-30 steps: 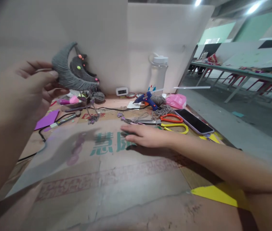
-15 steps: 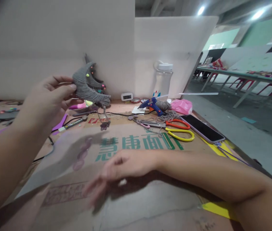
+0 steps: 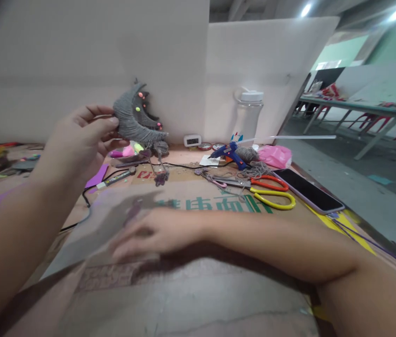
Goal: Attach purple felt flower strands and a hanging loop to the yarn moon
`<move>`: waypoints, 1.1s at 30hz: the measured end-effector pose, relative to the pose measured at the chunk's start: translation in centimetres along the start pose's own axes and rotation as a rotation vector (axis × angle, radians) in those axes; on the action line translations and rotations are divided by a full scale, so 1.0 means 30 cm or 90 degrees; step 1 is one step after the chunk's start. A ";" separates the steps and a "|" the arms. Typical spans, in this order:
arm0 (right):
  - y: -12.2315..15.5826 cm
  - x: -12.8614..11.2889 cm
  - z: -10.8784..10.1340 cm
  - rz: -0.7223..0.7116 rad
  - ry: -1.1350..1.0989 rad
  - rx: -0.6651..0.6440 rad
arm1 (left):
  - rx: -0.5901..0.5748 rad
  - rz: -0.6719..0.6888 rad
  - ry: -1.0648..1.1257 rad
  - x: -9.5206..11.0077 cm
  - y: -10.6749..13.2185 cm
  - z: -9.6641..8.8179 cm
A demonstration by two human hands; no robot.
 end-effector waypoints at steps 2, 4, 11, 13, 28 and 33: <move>-0.016 0.130 -0.060 0.138 0.141 0.086 | 0.000 0.000 -0.008 0.000 -0.003 0.003; -0.044 0.212 -0.054 0.223 0.203 0.079 | 0.002 -0.009 -0.021 -0.009 -0.005 0.003; -0.031 -0.138 0.261 -0.045 -0.200 -0.339 | 0.008 -0.027 -0.033 -0.018 -0.013 -0.009; 0.030 -0.077 0.154 0.021 -0.191 -0.171 | -0.001 -0.013 -0.028 -0.005 -0.013 -0.007; 0.464 0.111 -0.105 0.318 -0.077 0.105 | -0.114 -0.035 -0.050 -0.030 0.042 0.051; 0.470 0.067 -0.018 0.217 0.019 -0.055 | -0.087 -0.047 -0.105 -0.041 0.035 0.025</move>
Point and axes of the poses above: each hand's wrist, its own y-axis away from the middle knuckle, its own z-axis out of the palm, x = y × z, the point moved 9 cm from there along -y, towards the middle knuckle, and after that the axes turned 4 degrees about y, right-handed, at the moved point
